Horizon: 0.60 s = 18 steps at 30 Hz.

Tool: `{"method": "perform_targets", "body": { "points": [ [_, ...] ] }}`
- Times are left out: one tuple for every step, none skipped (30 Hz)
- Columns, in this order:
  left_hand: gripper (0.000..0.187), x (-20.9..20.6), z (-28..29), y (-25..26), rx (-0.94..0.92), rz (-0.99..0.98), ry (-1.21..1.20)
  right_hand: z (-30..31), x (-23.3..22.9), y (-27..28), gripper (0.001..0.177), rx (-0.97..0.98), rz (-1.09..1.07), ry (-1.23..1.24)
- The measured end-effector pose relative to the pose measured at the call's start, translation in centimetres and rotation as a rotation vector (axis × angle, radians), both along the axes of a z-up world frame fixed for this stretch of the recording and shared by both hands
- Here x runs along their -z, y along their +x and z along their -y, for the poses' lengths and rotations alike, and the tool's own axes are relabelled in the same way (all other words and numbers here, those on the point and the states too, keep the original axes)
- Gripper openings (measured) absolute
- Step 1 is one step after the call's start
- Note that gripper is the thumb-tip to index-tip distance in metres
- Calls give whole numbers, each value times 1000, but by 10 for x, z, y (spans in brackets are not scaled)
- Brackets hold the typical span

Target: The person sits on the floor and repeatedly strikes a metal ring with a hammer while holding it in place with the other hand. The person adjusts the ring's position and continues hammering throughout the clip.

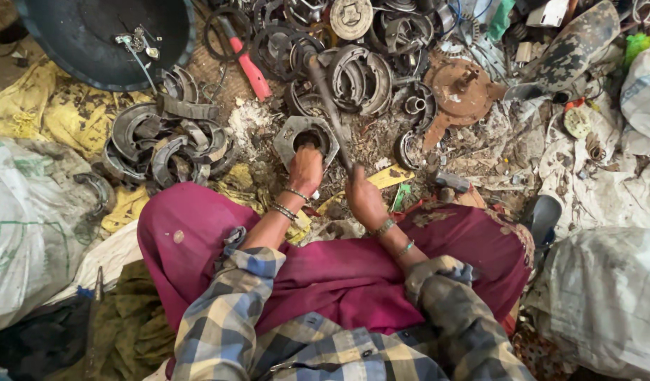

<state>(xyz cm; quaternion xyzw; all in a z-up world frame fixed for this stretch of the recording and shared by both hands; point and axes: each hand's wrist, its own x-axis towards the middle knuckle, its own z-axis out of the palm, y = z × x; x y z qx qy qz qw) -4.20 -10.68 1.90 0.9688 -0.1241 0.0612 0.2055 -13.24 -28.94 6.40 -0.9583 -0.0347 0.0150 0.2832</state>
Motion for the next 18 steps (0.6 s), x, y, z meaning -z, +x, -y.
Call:
{"method": "perform_targets", "body": {
  "points": [
    [10,0,0,0,27,-20,0,2,5,0,28,-26,-33,-94],
    [16,-3,-1,2,59,-36,4,2,7,2,26,-47,-61,-185],
    [23,-7,-3,3,90,-52,8,2,5,2,29,-40,-51,-110],
    [19,-11,-5,3,75,-50,-4,1,-1,3,32,-35,-42,-36],
    [16,-15,-8,2,60,-49,-17,-1,-7,4,35,-30,-31,37],
    [12,-17,-6,-2,42,-54,-37,1,-14,1,36,-4,31,98],
    [15,-18,-4,-4,46,-75,-50,2,-21,-1,37,22,94,159],
    [19,-20,-3,-5,48,-95,-63,2,-26,-2,37,45,159,221],
    [22,-21,-2,-7,49,-114,-75,2,-30,-3,35,64,148,234],
    [22,-21,-2,-7,43,-86,-95,-1,-31,-3,33,80,140,250],
    [22,-21,-3,-8,37,-57,-116,-3,-30,-2,30,96,132,266],
    [22,-21,-3,-7,33,-28,-136,-6,-26,-1,29,77,107,226],
    [16,-20,-2,-6,21,-55,-115,-7,-20,-1,28,57,82,186],
    [11,-20,-1,-5,12,-82,-95,-8,-14,-1,27,42,57,144],
    [6,-20,0,-5,4,-108,-75,-7,-8,-1,27,6,44,89],
    [10,-20,1,-6,18,-105,-84,-6,-4,-2,27,-28,31,36],
    [15,-21,0,-7,33,-101,-93,-5,-2,-3,27,-62,18,-17],
    [20,-25,-3,-4,45,-93,-100,-6,-2,-1,27,6,-33,36]
  ]
}}
